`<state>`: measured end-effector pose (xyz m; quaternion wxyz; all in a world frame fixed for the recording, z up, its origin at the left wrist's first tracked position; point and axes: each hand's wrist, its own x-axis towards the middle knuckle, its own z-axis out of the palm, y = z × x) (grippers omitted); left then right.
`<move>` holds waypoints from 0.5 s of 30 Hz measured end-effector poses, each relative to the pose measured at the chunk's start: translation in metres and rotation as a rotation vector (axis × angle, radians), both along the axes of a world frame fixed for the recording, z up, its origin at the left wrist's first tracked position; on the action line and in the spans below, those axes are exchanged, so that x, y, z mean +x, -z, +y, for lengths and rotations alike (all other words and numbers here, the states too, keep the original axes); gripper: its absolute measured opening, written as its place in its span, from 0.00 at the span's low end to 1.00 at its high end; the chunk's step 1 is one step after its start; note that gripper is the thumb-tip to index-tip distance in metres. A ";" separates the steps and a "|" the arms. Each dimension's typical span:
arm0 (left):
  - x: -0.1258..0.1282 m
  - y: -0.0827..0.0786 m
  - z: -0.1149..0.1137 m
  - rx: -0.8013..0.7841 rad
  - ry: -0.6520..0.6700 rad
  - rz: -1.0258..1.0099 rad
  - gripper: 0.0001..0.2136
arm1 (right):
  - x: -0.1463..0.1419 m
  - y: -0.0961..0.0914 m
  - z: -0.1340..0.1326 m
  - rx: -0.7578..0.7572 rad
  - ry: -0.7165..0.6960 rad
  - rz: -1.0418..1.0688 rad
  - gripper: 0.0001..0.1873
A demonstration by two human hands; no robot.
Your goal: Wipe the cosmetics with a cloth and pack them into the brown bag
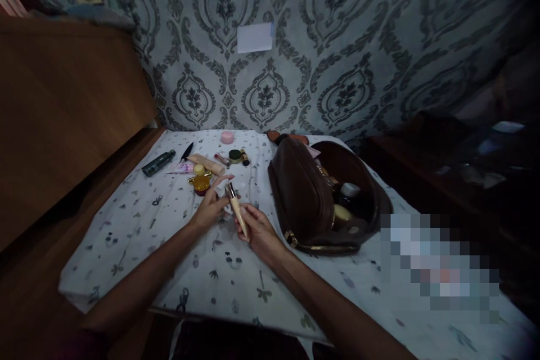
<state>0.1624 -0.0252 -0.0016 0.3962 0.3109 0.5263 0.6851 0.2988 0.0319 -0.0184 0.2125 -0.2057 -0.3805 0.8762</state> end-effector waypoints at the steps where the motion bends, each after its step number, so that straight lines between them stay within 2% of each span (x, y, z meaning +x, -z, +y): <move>1: 0.001 -0.001 -0.001 0.027 0.061 -0.027 0.29 | 0.000 0.001 0.002 -0.007 0.032 -0.007 0.25; 3: 0.001 -0.002 -0.001 0.102 0.155 -0.126 0.30 | -0.001 0.003 0.005 -0.017 0.077 -0.012 0.26; 5: 0.000 -0.003 0.000 0.159 0.186 -0.228 0.26 | 0.000 0.003 0.007 -0.020 0.088 -0.010 0.25; 9: -0.005 -0.004 0.002 0.092 0.130 -0.302 0.19 | 0.002 0.001 0.004 0.032 0.061 -0.019 0.24; 15: -0.004 -0.011 0.000 0.040 0.105 -0.318 0.23 | 0.004 0.000 -0.002 0.125 0.047 -0.031 0.22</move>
